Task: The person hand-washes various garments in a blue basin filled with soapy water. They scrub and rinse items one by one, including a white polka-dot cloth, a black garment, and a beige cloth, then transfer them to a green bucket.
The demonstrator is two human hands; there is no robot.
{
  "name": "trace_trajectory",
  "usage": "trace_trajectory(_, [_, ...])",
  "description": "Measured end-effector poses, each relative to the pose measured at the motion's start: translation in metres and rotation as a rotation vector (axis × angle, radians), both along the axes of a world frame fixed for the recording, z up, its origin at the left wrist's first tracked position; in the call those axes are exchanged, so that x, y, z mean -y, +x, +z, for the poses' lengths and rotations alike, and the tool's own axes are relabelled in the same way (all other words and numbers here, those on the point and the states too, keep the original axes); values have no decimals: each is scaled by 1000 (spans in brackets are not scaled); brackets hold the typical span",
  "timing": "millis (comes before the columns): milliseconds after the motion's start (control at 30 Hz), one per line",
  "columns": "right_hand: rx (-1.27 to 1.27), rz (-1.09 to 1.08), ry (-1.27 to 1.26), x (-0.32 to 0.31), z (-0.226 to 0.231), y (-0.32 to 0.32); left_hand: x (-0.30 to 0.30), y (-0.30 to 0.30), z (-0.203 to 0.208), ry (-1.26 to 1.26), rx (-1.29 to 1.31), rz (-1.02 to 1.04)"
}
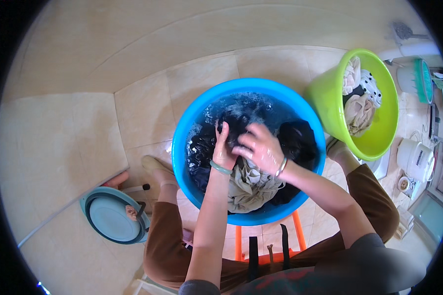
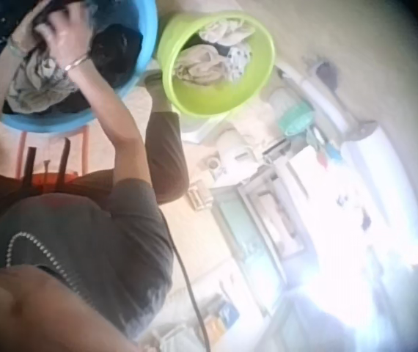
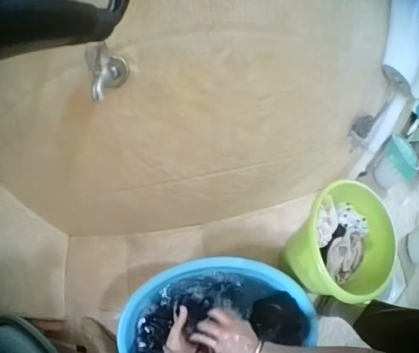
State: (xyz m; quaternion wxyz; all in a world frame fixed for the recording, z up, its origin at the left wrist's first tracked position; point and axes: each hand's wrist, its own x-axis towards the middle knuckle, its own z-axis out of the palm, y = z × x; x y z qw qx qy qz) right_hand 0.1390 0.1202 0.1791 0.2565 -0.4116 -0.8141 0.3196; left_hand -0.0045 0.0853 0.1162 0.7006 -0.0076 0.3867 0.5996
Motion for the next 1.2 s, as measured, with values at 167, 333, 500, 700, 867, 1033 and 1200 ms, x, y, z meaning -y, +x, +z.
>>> trace_trajectory(167, [-31, 328, 124, 51, 69, -4, -13, 23, 83, 4, 115, 63])
trace_trajectory(333, [-58, 238, 142, 60, 84, -17, 14, 32, 114, 26, 58, 69])
trace_trajectory(500, [-101, 57, 301, 45, 85, -36, 30, 33, 106, -20, 50, 132])
trace_trajectory(700, [-302, -70, 263, 25, 79, -43, 26, 22, 37, -54, 94, 180])
trace_trajectory(867, [-206, -182, 181, 2, 54, -43, 54, 29, 24, 32, 255, 313])
trace_trajectory(1033, [83, -362, 100, -18, -12, 12, 35, 36, 91, -348, 71, 222])
trace_trajectory(1200, [-187, -398, -77, -38, -13, 57, 27, -8, 92, -232, -401, 174])
